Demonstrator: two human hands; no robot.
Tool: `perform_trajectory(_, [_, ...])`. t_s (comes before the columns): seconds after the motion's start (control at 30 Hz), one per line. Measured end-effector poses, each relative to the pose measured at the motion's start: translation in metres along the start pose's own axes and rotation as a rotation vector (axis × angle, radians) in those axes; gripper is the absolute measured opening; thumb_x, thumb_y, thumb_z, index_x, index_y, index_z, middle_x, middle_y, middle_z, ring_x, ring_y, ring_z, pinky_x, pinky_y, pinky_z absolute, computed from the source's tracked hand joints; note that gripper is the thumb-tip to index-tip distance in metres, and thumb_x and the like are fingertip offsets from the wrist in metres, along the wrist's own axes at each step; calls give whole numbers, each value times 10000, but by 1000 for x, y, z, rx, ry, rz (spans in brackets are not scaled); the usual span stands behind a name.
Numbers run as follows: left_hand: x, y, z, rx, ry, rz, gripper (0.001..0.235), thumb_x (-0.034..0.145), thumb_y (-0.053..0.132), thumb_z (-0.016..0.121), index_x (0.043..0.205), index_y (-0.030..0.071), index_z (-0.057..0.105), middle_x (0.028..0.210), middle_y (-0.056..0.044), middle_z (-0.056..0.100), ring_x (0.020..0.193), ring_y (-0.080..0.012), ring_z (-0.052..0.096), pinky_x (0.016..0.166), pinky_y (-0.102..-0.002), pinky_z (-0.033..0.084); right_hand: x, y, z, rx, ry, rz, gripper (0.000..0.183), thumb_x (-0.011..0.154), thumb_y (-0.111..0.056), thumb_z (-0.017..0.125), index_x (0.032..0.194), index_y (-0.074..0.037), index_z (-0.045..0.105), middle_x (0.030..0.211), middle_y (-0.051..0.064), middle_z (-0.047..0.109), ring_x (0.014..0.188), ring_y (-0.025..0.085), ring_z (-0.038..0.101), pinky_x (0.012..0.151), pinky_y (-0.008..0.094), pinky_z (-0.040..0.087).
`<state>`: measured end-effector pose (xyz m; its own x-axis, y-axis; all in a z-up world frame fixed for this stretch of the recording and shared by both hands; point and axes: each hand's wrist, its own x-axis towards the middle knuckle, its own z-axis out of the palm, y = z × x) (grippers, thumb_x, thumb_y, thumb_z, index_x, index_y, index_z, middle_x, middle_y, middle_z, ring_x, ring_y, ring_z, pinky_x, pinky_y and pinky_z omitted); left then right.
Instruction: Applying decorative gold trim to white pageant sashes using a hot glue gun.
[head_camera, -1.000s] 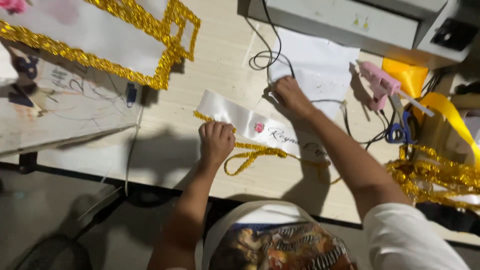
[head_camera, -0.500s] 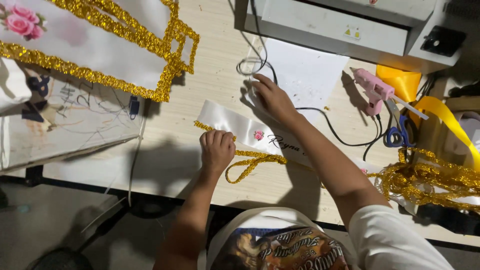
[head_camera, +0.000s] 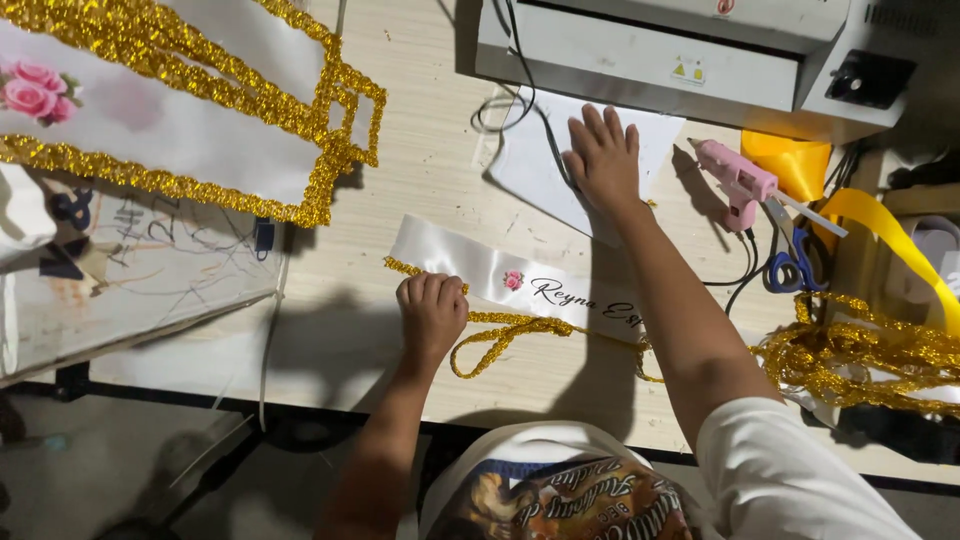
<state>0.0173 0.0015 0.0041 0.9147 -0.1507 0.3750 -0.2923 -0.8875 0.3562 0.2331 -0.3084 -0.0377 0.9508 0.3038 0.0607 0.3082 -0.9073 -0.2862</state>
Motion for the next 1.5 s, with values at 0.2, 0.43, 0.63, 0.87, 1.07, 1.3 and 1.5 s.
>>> perform_trajectory(0.2, [-4, -3, 7, 2, 12, -6, 202, 836, 76, 717, 1022, 120, 650, 1021, -41, 629, 1069, -263, 571, 1010, -469, 400, -1, -2, -1, -15, 169, 58, 436, 1041, -317, 647, 1421, -112, 585, 1558, 144, 457, 1460, 386, 390, 1154, 565, 311])
perform_trajectory(0.43, [-5, -1, 5, 13, 7, 2, 172, 863, 93, 697, 1026, 113, 649, 1026, -51, 631, 1064, -269, 582, 1012, -472, 407, -138, 44, -19, 879, 529, 417, 47, 1036, -9, 656, 1081, -6, 669, 981, 89, 593, 839, 187, 556, 780, 309, 491])
perform_trajectory(0.63, [-6, 0, 7, 40, 8, 11, 161, 896, 130, 692, 1053, 127, 654, 1056, -63, 618, 1076, -274, 560, 1020, -479, 395, -244, 40, -80, 667, 465, 413, 239, 1015, 122, 586, 1199, 15, 696, 1153, 96, 607, 984, 153, 657, 881, 275, 567])
perform_trajectory(0.87, [25, 14, 8, 76, 22, -23, 224, 872, 225, 735, 1060, 123, 668, 1102, -46, 620, 1051, -249, 552, 976, -495, 374, -274, 18, -63, 680, 371, 369, 291, 969, 161, 528, 1160, 26, 700, 1152, 89, 581, 938, 159, 609, 829, 266, 529])
perform_trajectory(1.07, [42, 10, 0, -21, -39, -19, 219, 868, 211, 762, 1037, 119, 657, 1142, -47, 642, 1076, -262, 607, 935, -451, 475, -280, 65, -51, 683, 354, 515, 487, 928, 192, 449, 1308, -21, 666, 1213, 101, 558, 965, 141, 557, 852, 257, 553])
perform_trajectory(1.3, [34, -6, 10, -154, -114, 57, 157, 912, 98, 737, 1045, 88, 653, 1088, -65, 661, 1016, -296, 633, 893, -432, 531, -261, 117, -98, 709, 546, 462, 533, 868, 198, 430, 1332, -7, 592, 1374, 107, 526, 964, 131, 606, 713, 233, 516])
perform_trajectory(1.5, [36, -3, -1, -169, -98, 34, 165, 897, 125, 753, 1040, 77, 687, 1054, -76, 663, 997, -293, 632, 879, -427, 538, -218, 168, -89, 452, 619, 307, 337, 928, 109, 579, 1251, 14, 593, 1352, 137, 492, 1192, 283, 573, 1000, 351, 548])
